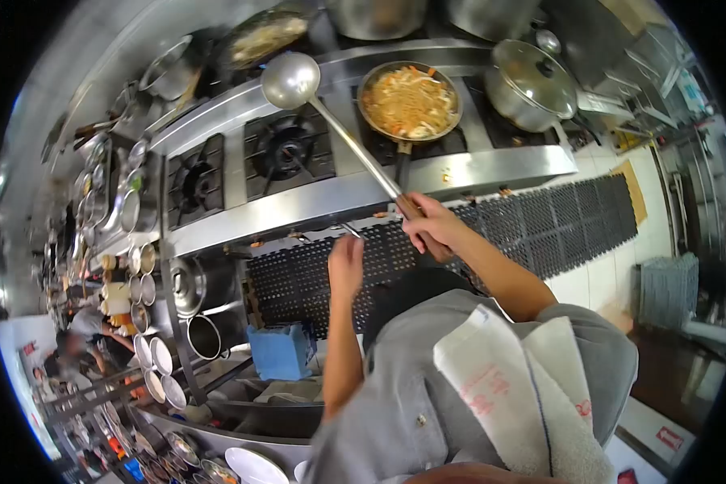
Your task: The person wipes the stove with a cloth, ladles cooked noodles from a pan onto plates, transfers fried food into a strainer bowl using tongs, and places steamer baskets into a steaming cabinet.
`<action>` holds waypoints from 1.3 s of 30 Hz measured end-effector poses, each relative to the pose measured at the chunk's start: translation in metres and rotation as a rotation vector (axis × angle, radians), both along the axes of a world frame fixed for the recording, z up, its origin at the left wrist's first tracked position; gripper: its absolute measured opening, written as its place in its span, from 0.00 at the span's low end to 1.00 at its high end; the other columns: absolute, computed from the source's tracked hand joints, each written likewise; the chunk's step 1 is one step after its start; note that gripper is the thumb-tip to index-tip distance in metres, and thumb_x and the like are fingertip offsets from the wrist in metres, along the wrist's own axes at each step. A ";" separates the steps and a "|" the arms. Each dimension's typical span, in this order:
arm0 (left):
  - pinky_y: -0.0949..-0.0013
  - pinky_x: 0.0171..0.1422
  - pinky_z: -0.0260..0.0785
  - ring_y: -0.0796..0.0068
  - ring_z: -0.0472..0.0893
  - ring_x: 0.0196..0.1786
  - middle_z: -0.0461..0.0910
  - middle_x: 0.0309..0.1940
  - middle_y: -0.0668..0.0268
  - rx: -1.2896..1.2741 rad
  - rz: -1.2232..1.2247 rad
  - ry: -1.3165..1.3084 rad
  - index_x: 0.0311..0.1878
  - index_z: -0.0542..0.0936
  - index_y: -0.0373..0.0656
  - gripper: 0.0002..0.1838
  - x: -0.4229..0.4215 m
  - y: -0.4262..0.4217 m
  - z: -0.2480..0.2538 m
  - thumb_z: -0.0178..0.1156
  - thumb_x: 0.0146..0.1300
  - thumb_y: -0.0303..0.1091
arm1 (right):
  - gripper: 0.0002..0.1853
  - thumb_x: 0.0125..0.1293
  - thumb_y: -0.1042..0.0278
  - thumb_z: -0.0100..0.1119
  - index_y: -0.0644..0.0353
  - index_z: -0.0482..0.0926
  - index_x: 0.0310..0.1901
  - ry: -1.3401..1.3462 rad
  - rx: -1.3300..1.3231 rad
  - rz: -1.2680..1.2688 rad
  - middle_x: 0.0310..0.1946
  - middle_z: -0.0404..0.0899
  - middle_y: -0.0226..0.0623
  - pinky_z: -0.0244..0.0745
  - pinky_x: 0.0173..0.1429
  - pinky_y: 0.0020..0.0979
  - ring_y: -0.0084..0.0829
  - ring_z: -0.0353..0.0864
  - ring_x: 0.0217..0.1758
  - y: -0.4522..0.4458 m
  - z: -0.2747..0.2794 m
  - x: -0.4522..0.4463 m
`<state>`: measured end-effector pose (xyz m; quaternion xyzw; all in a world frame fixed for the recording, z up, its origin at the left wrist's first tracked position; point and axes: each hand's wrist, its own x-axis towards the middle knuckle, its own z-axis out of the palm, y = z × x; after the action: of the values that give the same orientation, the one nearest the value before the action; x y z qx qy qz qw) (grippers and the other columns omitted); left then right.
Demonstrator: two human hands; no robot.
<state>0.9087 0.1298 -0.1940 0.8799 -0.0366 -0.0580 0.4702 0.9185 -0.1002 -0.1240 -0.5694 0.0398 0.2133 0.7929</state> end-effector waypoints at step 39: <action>0.69 0.16 0.64 0.76 0.69 0.14 0.69 0.16 0.68 -0.811 -0.046 0.805 0.27 0.71 0.40 0.08 0.092 -0.177 -0.011 0.59 0.60 0.23 | 0.42 0.60 0.74 0.52 0.33 0.49 0.74 -0.325 -2.230 0.346 0.34 0.80 0.47 0.80 0.31 0.46 0.47 0.84 0.27 -0.249 0.055 0.001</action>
<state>1.0007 -0.0469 -0.2049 0.5365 0.1068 -0.3803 0.7458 0.9195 -0.3492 -0.0687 -0.9756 0.0249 0.0893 -0.1992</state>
